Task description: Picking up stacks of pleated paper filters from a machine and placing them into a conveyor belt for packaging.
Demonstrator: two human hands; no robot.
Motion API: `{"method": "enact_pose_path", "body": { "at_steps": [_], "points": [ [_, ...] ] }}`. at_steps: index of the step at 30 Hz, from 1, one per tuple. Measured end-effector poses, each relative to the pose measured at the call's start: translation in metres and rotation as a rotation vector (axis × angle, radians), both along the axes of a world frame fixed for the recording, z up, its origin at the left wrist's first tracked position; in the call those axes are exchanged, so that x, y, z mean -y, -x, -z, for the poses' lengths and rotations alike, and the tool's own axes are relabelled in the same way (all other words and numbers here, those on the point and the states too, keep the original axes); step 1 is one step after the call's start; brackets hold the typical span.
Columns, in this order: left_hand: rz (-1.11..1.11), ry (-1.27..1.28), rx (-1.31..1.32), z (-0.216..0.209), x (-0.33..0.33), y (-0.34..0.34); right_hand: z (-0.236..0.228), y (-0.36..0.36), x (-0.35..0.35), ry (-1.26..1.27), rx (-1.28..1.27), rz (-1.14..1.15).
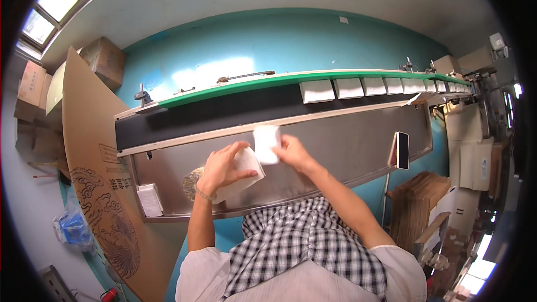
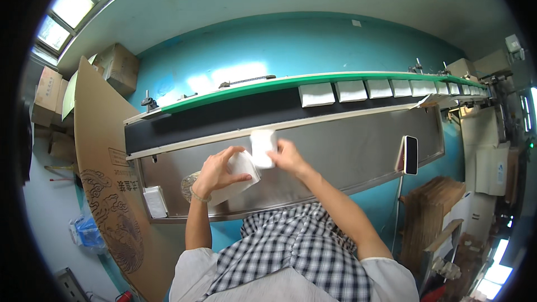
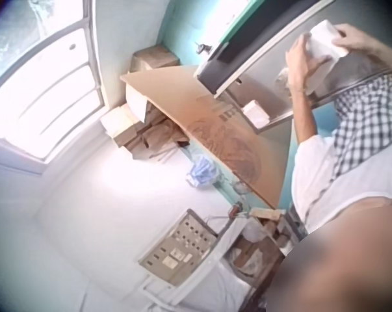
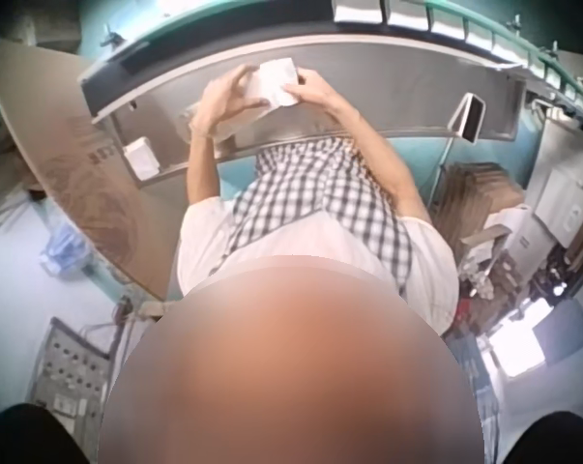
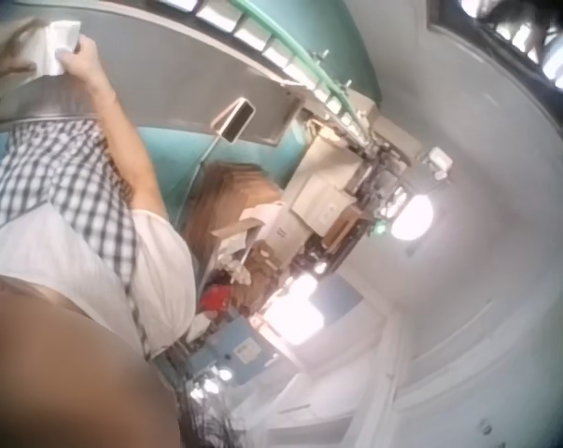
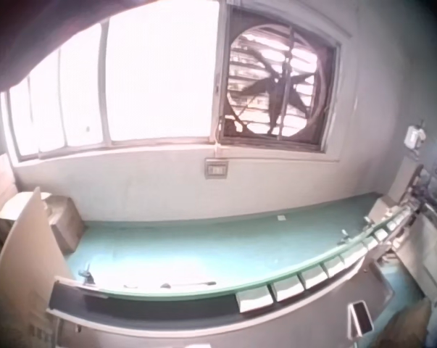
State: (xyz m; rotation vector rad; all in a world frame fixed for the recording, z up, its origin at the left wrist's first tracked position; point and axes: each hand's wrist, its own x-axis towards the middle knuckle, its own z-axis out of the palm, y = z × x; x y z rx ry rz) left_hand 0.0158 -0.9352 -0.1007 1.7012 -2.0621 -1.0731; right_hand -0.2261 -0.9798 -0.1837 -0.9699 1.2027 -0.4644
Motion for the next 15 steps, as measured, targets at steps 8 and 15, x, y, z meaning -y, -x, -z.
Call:
{"method": "enact_pose_path", "body": {
  "at_steps": [8,15],
  "points": [
    [-0.009,-0.003,-0.049,0.007,0.000,-0.009,-0.014,-0.036,-0.016,0.269,-0.063,-0.084],
    [-0.011,0.049,-0.020,0.010,-0.012,-0.022,-0.026,-0.035,-0.030,-0.113,0.035,-0.097]
  ]
}}
